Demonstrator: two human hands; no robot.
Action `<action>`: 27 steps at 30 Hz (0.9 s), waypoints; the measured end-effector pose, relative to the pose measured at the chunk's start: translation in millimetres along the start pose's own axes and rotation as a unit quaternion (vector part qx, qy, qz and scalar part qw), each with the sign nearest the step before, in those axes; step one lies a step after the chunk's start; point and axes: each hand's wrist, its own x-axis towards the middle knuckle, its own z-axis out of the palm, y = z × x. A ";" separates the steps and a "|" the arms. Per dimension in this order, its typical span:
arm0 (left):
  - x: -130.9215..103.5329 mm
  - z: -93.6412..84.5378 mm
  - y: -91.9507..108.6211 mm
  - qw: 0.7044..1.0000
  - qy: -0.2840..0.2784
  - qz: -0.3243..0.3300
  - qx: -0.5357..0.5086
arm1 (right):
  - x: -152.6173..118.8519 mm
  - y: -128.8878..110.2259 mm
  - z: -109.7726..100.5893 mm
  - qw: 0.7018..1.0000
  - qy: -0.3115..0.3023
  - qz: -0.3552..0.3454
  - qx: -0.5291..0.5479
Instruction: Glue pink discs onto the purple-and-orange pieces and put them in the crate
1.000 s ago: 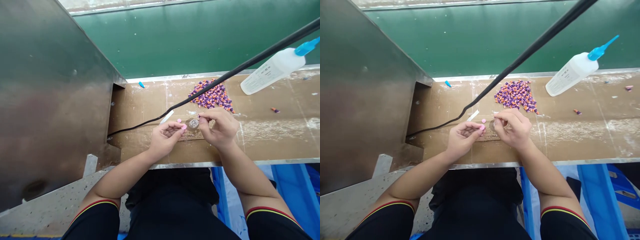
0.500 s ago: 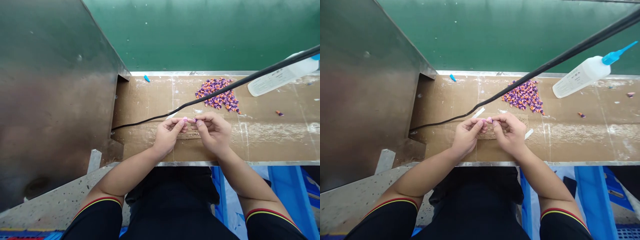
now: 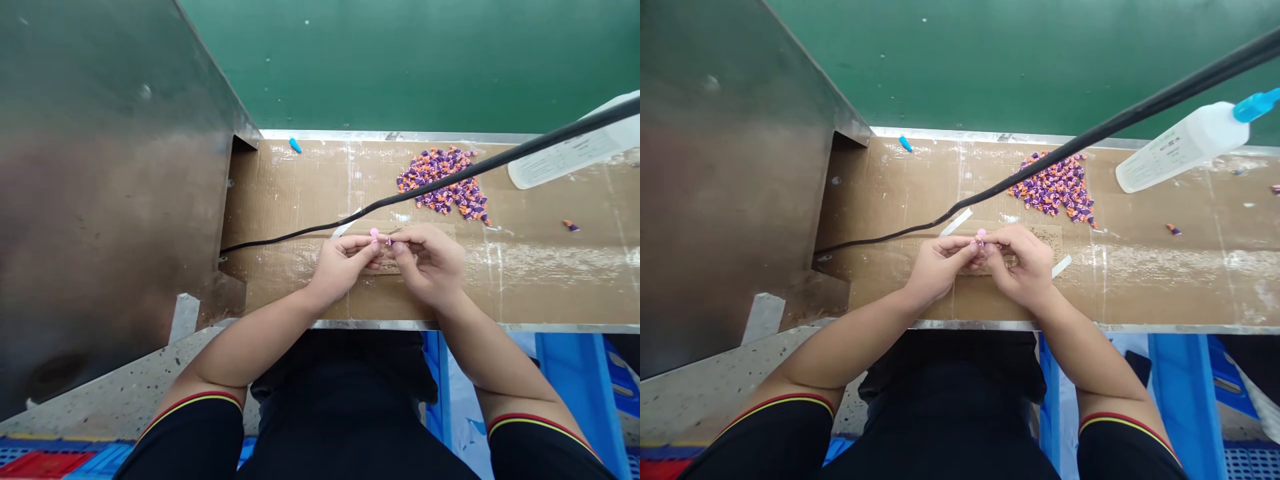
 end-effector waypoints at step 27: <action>-9.0 4.8 7.9 0.995 0.007 0.020 -0.096 | -2.3 7.1 9.4 0.992 0.041 -0.119 -0.023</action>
